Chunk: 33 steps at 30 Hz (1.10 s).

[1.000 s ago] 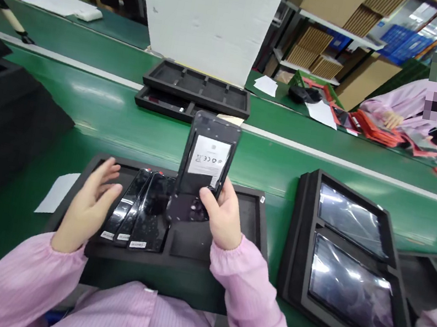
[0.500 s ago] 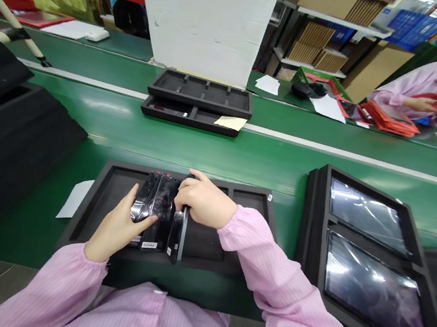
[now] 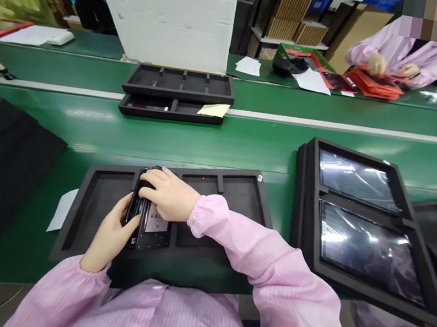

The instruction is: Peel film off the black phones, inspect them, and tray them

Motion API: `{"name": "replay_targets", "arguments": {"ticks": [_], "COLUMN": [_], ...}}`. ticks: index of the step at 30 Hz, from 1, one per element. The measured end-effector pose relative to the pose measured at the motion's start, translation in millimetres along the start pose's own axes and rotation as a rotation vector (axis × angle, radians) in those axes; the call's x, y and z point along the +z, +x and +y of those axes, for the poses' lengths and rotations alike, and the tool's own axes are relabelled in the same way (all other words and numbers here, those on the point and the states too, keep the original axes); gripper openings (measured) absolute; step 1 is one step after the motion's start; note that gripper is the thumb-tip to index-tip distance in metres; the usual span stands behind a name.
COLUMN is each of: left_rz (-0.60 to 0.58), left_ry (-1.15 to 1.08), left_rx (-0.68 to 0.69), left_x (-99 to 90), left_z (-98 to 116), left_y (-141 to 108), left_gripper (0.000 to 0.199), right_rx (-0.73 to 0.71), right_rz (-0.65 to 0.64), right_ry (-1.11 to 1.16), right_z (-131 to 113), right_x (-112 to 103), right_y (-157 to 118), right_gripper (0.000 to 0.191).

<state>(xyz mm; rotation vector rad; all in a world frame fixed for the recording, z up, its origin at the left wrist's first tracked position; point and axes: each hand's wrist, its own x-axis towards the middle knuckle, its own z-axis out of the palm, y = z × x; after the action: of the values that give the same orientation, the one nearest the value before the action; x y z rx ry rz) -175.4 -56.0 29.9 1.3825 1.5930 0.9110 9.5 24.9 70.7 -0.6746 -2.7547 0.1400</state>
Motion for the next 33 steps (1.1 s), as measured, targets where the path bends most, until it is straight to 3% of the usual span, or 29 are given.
{"name": "replay_targets", "arguments": {"ticks": [4, 9, 12, 15, 22, 25, 29, 33], "left_rz": [-0.025, -0.058, -0.075, -0.066, -0.001, -0.008, -0.042, 0.039], "left_ry": [0.024, 0.133, 0.132, 0.07, -0.068, -0.12, -0.224, -0.22], "left_rx": [0.008, -0.056, -0.084, -0.063, -0.082, -0.087, -0.076, -0.046], "left_x": [1.0, 3.6, 4.4, 4.8, 4.6, 3.5, 3.0, 5.0], "left_z": [6, 23, 25, 20, 7, 3, 1, 9], "left_y": [-3, -7, -8, -6, -2, 0, 1, -5], "left_gripper": [0.06, 0.077, 0.078, 0.075, 0.072, 0.072, 0.068, 0.069], "right_rx": [0.064, 0.049, 0.382, 0.715, 1.01, 1.117, 1.148, 1.136], "right_rz": [0.079, 0.054, 0.174, 0.337, 0.522, 0.66, 0.814, 0.916], "right_ry": [0.007, -0.038, 0.292, 0.584, 1.056, 1.172, 1.273, 1.271], "right_z": [-1, 4, -1, -11, -19, -26, -41, -52], "right_x": [9, -15, -18, -6, 14, 24, 41, 47], "right_y": [-10, -28, -47, -66, -87, -79, -44, -8], "right_gripper": [0.04, 0.026, 0.025, 0.026, 0.032, 0.037, 0.048, 0.058]}}
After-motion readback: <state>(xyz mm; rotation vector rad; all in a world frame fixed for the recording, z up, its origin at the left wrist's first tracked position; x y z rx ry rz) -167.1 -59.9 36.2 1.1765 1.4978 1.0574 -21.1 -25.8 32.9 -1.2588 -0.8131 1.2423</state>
